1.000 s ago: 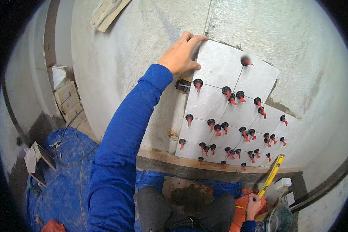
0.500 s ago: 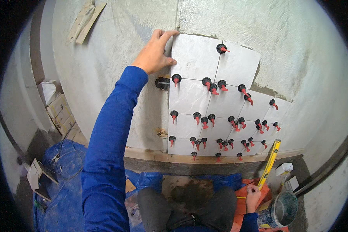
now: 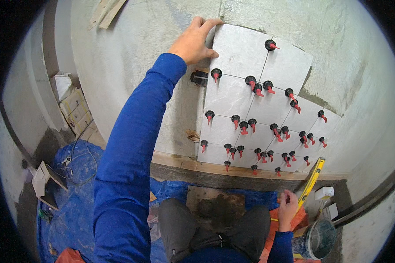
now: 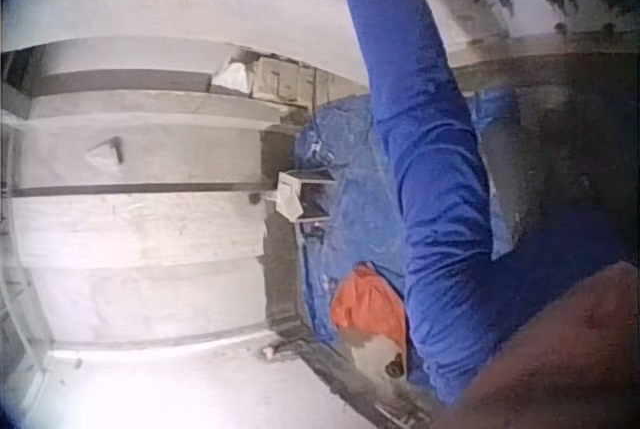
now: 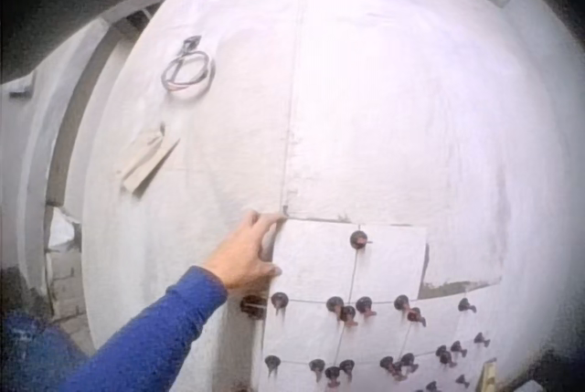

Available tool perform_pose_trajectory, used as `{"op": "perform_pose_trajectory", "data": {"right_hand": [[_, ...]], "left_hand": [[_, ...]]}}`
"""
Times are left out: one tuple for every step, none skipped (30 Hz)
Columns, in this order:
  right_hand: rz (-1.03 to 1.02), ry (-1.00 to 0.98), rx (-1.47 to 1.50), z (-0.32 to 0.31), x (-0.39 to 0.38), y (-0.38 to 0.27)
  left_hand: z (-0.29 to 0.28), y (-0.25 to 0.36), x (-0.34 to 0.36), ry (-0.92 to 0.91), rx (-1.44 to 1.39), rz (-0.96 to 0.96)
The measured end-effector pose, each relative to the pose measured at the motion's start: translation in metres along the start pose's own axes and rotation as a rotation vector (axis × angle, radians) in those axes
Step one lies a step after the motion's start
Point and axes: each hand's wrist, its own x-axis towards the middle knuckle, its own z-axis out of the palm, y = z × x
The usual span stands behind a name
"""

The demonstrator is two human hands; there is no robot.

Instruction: The person installs white ceramic tiles on a wall using red tile leveling clips and wedges. They place the tiles, insert the leveling system components, and use a green rubber mallet to tap the tiles into place.

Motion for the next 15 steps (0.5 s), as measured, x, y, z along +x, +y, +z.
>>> {"op": "perform_pose_trajectory", "data": {"right_hand": [[-0.043, 0.006, 0.033, 0.004, 0.010, -0.020], [-0.064, -0.011, 0.066, 0.007, 0.019, -0.039], [-0.084, -0.028, 0.099, 0.010, 0.027, -0.057], [-0.103, -0.041, 0.135, 0.013, 0.033, -0.073], [-0.130, -0.031, 0.164, 0.015, 0.036, -0.087], [-0.157, -0.014, 0.194, 0.018, 0.039, -0.098], [-0.183, 0.002, 0.221, 0.019, 0.040, -0.107], [-0.177, -0.008, 0.225, 0.020, 0.039, -0.114], [-0.174, -0.022, 0.228, 0.021, 0.039, -0.119], [-0.153, -0.039, 0.236, 0.023, 0.038, -0.123], [-0.178, -0.041, 0.256, 0.025, 0.038, -0.127], [-0.182, -0.043, 0.281, 0.028, 0.038, -0.132], [-0.164, -0.052, 0.321, 0.031, 0.038, -0.136], [-0.192, -0.061, 0.304, 0.033, 0.039, -0.141], [-0.200, -0.078, 0.303, 0.035, 0.041, -0.148]], "left_hand": [[-0.001, 0.000, -0.003, 0.033, -0.020, 0.021], [-0.003, 0.001, -0.007, 0.067, -0.041, 0.046], [-0.005, 0.003, -0.014, 0.100, -0.061, 0.071], [-0.008, 0.005, -0.025, 0.113, 0.018, 0.092], [-0.013, 0.007, -0.042, 0.128, 0.098, 0.118], [-0.014, 0.012, -0.054, 0.112, 0.185, 0.109], [-0.010, 0.019, -0.065, 0.099, 0.194, 0.137], [-0.008, 0.025, -0.079, 0.051, 0.211, 0.122], [-0.005, 0.028, -0.087, 0.015, 0.225, 0.114], [-0.001, 0.030, -0.089, 0.013, 0.219, 0.101], [0.004, 0.032, -0.091, 0.023, 0.209, 0.098], [0.010, 0.033, -0.091, 0.046, 0.191, 0.108], [0.015, 0.032, -0.089, 0.052, 0.181, 0.106], [0.018, 0.031, -0.088, 0.065, 0.177, 0.111], [0.021, 0.029, -0.088, 0.080, 0.175, 0.116]]}}
